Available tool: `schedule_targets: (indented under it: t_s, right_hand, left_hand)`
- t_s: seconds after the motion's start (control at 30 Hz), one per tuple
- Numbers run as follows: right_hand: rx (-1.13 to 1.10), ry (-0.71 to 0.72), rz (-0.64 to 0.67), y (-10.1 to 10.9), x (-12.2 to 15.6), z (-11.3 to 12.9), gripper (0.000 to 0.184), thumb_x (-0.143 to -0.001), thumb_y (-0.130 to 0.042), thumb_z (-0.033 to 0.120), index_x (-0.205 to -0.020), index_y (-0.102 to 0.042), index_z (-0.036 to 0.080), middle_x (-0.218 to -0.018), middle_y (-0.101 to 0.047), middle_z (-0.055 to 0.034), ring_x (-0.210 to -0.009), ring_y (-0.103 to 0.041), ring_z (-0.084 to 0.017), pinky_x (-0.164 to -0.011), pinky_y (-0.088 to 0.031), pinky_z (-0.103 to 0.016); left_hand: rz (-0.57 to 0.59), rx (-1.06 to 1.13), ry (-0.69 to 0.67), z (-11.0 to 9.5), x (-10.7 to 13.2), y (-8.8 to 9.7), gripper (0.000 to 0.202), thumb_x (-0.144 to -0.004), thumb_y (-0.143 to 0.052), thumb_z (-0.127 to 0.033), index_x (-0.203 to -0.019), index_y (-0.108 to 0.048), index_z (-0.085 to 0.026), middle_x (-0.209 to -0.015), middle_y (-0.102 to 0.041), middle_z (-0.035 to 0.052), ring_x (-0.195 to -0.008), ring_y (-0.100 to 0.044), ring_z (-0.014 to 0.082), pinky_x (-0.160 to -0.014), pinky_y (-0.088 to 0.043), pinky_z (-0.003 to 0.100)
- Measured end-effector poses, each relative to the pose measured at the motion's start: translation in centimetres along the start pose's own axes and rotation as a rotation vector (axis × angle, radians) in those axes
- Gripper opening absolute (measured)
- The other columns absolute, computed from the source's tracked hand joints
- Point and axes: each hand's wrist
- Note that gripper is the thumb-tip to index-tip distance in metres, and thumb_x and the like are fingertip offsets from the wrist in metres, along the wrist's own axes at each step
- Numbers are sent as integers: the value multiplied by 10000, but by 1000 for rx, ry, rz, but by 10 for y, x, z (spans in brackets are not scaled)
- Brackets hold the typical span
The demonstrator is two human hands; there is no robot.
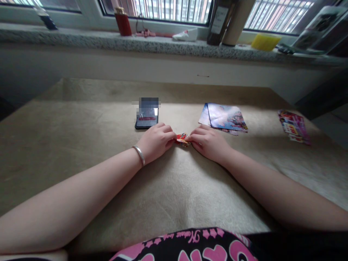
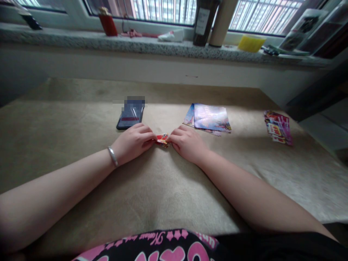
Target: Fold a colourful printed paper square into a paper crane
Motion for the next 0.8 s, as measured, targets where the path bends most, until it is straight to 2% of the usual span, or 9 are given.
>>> schedule_targets:
  t_s: [0.17, 0.33, 0.5, 0.8]
  right_hand:
    - [11, 23, 18, 3, 3, 1, 251, -903, -480, 178, -964, -721, 212, -887, -693, -55, -820, -550, -191, -739, -449, -312]
    - [17, 26, 44, 8, 4, 2, 263, -884, -509, 149, -987, -734, 238, -903, -710, -49, -819, -578, -184, -713, -452, -304]
    - [58, 34, 36, 9, 5, 1, 256, -860, -532, 129, -951, -747, 236, -895, -721, -29, -799, -596, -173, -666, -448, -286]
    - [97, 73, 13, 10, 7, 0, 292, -859, -540, 123, -1017, -737, 268, -886, -718, -9, -801, -587, -177, -648, -442, -286]
  left_hand:
    - [73, -41, -82, 4, 3, 6, 223, -906, -480, -185, -887, -701, -187, -820, -619, 47, -761, -531, 147, -709, -440, 257]
    - [135, -125, -97, 6, 5, 11, 226, -908, -487, -190, -926, -712, -203, -808, -612, 46, -743, -530, 151, -679, -432, 258]
    - [135, -178, -103, 4, 8, 14, 231, -908, -482, -200, -944, -709, -222, -810, -624, 34, -752, -539, 151, -671, -435, 252]
    - [136, -280, -49, -2, 13, 23, 227, -892, -491, -254, -957, -708, -266, -789, -627, 25, -729, -565, 154, -559, -396, 225]
Point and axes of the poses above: each hand's wrist, its own x-axis away from the middle knuckle, its own y-axis out of the back of the hand, z = x × y
